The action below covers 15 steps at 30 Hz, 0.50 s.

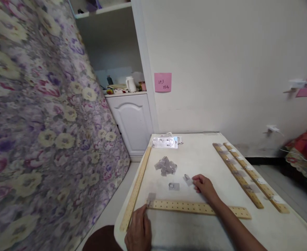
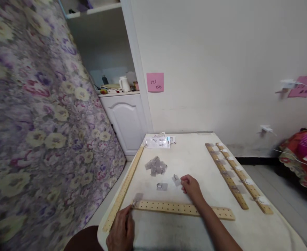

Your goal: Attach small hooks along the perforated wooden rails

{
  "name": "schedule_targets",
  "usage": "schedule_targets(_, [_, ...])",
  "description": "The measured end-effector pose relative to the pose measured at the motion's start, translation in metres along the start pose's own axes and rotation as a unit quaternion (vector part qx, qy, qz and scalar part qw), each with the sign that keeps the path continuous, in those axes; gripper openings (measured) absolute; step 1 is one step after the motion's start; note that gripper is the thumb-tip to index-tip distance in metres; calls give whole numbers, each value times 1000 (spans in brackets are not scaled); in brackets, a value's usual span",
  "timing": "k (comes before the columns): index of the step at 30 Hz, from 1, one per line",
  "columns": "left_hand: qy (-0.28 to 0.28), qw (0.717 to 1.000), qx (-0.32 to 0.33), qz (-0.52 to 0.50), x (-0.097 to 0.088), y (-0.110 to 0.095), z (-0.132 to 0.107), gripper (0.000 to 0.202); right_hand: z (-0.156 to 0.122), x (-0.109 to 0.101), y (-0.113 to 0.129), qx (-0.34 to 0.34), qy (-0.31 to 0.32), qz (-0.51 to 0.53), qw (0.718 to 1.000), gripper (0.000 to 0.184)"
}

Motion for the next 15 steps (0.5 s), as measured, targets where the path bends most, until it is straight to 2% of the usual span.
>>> schedule_targets(3, [6,1000,-7,1,0,-1,-1,32,2,0,6,-21,-3,-128,992,21])
schedule_targets(8, [-6,1000,2,-6,0,-3,-2,32,-5,10,25,-53,-57,-364,928,28])
schedule_targets(11, [-7,1000,-10,-14,-1,-3,-2,32,-11,20,31,-41,-64,-413,907,27])
schedule_targets(15, [4,1000,-16,-18,0,-3,-3,31,-18,23,34,-61,-82,-425,899,20])
Point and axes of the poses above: each hand's wrist, its own z-axis towards the middle knuckle, its own x-axis out of the palm, y = z × x, the point moved 4 cm from there along z, towards the middle knuckle, and after that the axes turned 5 degrees about z, right-handed, at the moved point
